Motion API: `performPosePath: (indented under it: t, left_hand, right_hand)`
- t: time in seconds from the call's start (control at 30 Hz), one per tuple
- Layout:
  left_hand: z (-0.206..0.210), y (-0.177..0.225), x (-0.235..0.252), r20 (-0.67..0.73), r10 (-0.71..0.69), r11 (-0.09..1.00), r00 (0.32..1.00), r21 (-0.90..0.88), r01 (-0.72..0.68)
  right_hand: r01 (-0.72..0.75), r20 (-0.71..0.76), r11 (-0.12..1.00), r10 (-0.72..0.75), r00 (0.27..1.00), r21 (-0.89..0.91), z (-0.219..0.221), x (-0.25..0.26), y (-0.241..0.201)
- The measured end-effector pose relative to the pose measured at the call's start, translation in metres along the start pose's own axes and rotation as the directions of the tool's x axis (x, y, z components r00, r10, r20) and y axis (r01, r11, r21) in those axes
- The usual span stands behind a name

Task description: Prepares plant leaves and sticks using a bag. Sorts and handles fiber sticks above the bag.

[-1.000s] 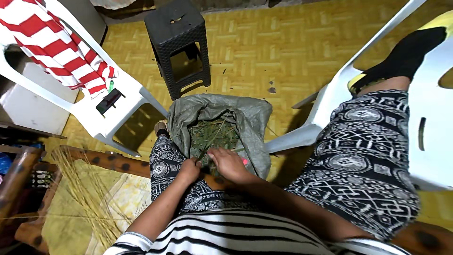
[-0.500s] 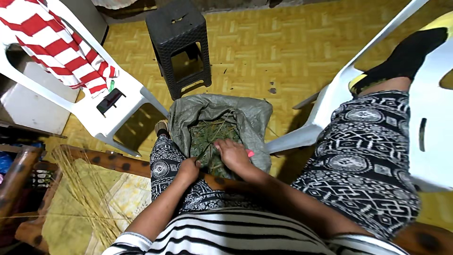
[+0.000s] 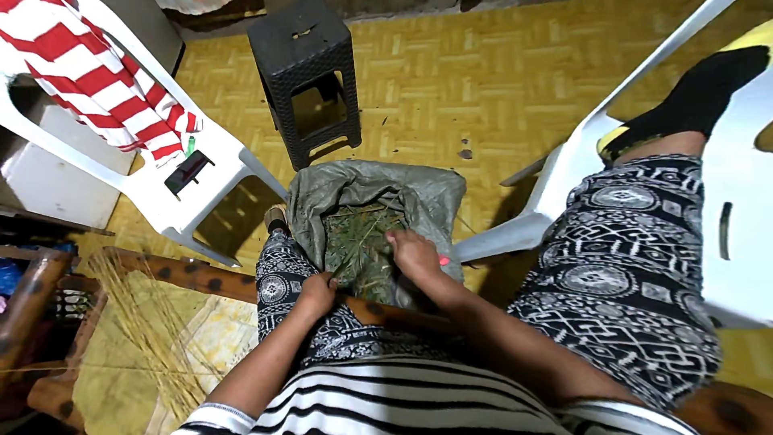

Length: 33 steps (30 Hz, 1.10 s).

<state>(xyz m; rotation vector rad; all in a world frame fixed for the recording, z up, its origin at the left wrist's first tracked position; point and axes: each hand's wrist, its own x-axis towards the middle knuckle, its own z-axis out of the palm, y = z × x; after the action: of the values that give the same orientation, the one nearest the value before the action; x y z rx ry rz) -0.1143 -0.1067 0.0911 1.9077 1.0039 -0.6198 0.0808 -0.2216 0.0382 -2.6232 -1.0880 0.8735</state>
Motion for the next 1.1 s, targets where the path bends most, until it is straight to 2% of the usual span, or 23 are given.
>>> performPosePath:
  t: [0.13, 0.27, 0.43, 0.67, 0.9, 1.1]
  left_hand:
    - [0.0, -0.003, 0.0, -0.01, -0.02, 1.0, 1.0, -0.019, 0.02]
    - [0.001, 0.002, 0.008, -0.026, -0.036, 0.999, 0.999, 0.013, 0.037]
    - [0.004, 0.008, 0.018, -0.056, -0.023, 0.996, 0.998, 0.09, 0.028]
    - [0.014, 0.016, 0.016, -0.099, 0.011, 0.985, 0.995, 0.172, 0.006]
    - [0.025, 0.023, 0.008, -0.147, -0.001, 0.963, 0.989, 0.268, 0.041]
    - [0.029, 0.017, 0.004, -0.169, 0.0, 0.957, 0.986, 0.287, 0.05]
  right_hand:
    - [0.011, 0.059, 0.997, -0.015, 0.998, 0.074, -0.003, -0.005, -0.006]
    - [0.137, 0.125, 0.981, -0.154, 0.98, 0.136, 0.0, -0.026, -0.025]
    - [0.246, 0.244, 0.962, -0.268, 0.932, 0.117, 0.001, -0.05, -0.043]
    - [0.23, 0.215, 0.973, -0.22, 0.951, -0.019, 0.002, -0.049, -0.053]
    - [0.202, 0.189, 0.976, -0.184, 0.964, -0.082, 0.006, -0.038, -0.041]
    - [0.069, 0.068, 0.996, -0.065, 0.996, -0.055, 0.004, -0.017, -0.009]
